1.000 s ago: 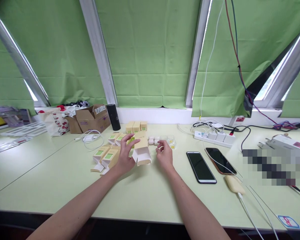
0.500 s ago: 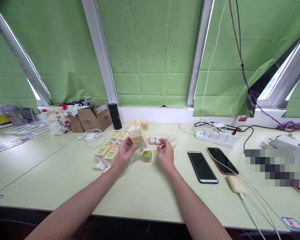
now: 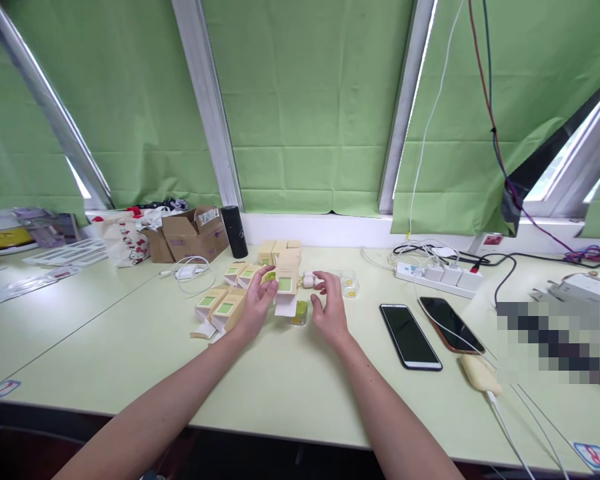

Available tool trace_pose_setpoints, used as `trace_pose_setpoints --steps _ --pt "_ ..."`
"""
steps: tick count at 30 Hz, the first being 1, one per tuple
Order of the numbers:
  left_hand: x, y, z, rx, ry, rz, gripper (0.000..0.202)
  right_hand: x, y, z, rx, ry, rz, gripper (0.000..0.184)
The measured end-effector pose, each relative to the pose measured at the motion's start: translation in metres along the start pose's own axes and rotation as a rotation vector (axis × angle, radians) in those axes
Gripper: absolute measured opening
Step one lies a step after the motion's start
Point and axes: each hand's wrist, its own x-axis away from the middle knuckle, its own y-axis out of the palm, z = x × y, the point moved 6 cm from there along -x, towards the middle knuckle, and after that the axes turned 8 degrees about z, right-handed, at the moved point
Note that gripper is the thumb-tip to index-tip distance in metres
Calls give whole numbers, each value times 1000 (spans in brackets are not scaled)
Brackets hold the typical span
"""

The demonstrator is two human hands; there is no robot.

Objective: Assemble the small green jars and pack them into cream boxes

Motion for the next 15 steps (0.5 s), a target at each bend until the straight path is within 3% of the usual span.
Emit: trace_pose_setpoints --steps 6,15 --pt "0 -2 -4 -53 -45 36 71 5 9 -16 -45 -95 -117 47" --pt "3 0 -3 -80 -57 7 63 9 16 -16 -150 -6 -214 42"
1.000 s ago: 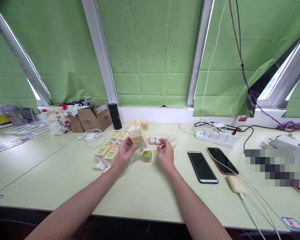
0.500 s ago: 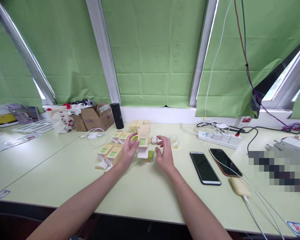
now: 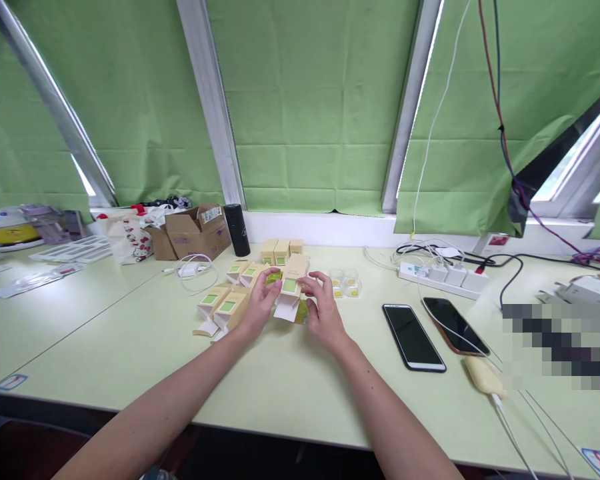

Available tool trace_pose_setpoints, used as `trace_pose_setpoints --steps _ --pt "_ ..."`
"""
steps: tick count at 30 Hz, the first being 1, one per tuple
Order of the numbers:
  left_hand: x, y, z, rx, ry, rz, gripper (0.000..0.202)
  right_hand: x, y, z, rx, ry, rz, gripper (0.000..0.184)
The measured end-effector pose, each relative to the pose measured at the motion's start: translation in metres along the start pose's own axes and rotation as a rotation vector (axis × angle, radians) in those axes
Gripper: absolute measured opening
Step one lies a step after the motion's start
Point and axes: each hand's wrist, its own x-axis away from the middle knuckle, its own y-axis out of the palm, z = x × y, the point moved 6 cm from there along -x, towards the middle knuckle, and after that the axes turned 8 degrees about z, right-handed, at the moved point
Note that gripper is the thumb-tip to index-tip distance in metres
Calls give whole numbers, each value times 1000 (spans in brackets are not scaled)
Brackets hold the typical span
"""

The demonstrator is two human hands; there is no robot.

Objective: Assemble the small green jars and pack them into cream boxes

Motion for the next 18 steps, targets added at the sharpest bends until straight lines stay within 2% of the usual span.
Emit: trace_pose_setpoints --steps 6,13,18 --pt "0 2 -3 -10 10 -44 60 -2 -1 4 -78 67 29 33" --pt "-2 -6 3 -51 201 -31 49 -7 -8 8 -152 152 127 29" --pt "-1 -1 5 -60 255 -178 50 -9 -10 10 -208 192 129 33"
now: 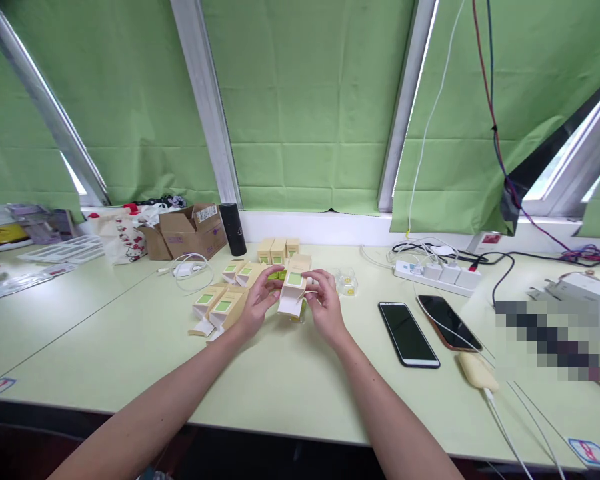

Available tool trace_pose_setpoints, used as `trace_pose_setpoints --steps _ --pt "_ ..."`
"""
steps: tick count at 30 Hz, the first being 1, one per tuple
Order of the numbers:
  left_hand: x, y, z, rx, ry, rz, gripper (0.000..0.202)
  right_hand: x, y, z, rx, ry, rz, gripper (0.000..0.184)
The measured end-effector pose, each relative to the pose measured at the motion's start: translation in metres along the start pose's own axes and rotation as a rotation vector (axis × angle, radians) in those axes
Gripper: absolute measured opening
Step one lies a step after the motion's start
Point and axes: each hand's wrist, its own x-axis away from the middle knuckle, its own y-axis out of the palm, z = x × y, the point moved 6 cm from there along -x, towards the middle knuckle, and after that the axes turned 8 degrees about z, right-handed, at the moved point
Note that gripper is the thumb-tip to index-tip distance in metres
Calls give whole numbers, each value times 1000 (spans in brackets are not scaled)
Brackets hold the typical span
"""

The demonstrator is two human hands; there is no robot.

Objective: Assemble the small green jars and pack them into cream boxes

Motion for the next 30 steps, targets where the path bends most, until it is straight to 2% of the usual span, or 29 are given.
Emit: trace_pose_setpoints --steps 4,12,23,30 --pt "-1 2 0 52 3 -42 47 0 0 0 -35 18 -2 36" --pt "0 3 -1 59 -19 -34 49 1 0 2 -4 34 -30 41" --pt "0 3 -4 83 -45 -20 50 3 3 3 4 32 -29 62" --pt "0 5 -3 74 -56 -3 49 4 4 0 23 23 -41 62"
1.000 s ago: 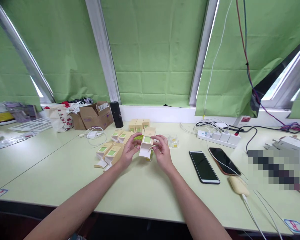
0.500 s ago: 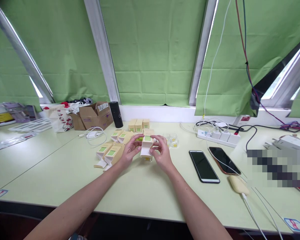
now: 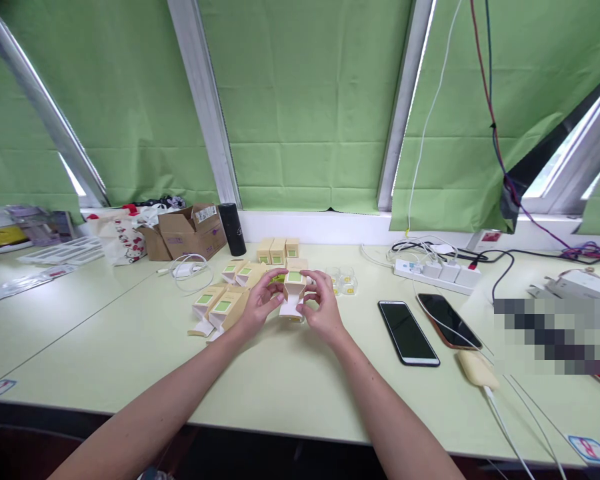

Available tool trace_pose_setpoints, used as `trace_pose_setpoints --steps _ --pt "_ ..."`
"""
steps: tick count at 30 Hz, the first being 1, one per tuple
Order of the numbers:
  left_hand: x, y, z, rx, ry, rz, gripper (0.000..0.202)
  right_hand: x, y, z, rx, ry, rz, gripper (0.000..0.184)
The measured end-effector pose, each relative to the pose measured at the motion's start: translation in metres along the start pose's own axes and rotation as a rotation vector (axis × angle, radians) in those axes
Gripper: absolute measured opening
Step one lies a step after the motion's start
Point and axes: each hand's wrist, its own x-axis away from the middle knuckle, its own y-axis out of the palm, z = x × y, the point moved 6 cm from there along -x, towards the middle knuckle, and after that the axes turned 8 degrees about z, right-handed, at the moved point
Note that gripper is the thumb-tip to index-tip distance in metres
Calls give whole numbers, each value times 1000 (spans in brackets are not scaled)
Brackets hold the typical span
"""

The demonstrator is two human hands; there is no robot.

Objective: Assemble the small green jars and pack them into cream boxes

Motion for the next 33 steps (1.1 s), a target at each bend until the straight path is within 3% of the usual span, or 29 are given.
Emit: trace_pose_setpoints --steps 10,22,33 --pt "1 1 0 -68 9 29 45 1 -1 -5 24 -65 -29 47" --pt "1 -2 -7 -111 15 97 42 1 -1 -1 12 -40 -12 42" --pt "3 0 -6 -173 29 79 39 1 0 0 -18 -22 -11 41"
